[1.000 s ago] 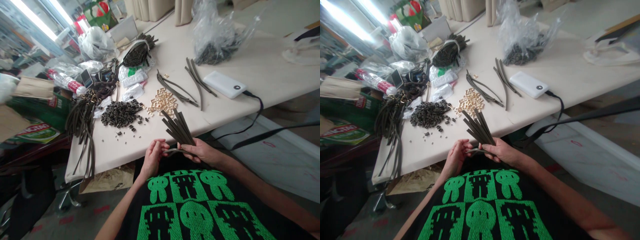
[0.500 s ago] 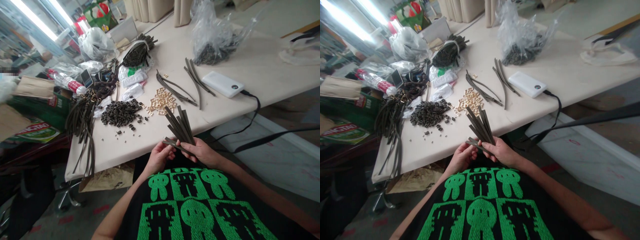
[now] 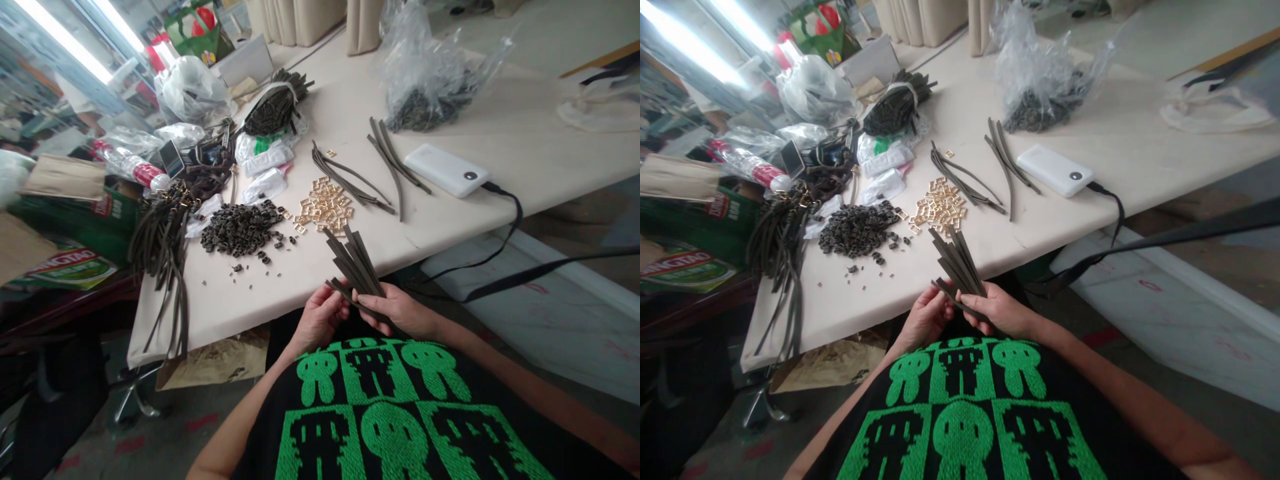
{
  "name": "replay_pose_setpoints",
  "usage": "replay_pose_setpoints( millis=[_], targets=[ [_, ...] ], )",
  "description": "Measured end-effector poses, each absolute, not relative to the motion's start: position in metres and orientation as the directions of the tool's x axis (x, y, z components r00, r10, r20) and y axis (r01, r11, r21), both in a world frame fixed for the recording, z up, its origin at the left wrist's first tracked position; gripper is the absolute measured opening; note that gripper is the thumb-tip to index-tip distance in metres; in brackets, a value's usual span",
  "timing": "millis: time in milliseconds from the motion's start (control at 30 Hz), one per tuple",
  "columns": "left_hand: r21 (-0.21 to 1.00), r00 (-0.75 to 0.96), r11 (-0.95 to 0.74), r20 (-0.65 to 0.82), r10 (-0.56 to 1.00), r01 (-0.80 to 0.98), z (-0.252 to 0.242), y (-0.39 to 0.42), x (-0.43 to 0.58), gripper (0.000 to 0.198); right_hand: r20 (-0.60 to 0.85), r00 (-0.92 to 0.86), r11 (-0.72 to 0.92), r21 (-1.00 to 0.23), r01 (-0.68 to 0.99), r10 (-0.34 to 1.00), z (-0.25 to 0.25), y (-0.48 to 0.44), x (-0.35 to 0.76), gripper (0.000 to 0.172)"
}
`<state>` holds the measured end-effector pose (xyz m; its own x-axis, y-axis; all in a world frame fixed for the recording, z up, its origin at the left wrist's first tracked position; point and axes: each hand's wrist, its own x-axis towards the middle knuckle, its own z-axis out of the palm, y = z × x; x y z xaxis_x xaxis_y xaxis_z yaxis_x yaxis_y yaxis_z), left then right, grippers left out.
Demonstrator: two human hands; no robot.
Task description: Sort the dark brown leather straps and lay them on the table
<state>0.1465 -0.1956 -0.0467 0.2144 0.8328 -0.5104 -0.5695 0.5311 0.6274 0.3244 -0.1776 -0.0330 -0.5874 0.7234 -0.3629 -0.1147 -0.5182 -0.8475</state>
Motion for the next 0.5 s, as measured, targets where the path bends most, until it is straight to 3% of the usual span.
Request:
replay_pose_setpoints(
  millis=[167,300,500],
  targets=[
    [0.638,0.23,0.507,-0.469,0.852,-0.58,-0.046,-0.194,0.146,0.042,-0.347,-0.613,-0.526,-0.84,-0.132,0.71,-0.032,-0.176,0.325,0.036],
    [0.667,0.233,0.519,-0.474,0.849,-0.535,-0.041,-0.193,0.147,0.051,-0.346,-0.533,-0.462,-0.882,-0.096,0.772,-0.032,-0.174,0.323,0.038],
    [0.828,0.276,0.472,-0.398,0.875,-0.301,-0.035,-0.187,0.148,0.035,-0.266,-0.473,-0.332,-0.941,-0.061,0.84,-0.033,-0.174,0.317,0.039]
  ],
)
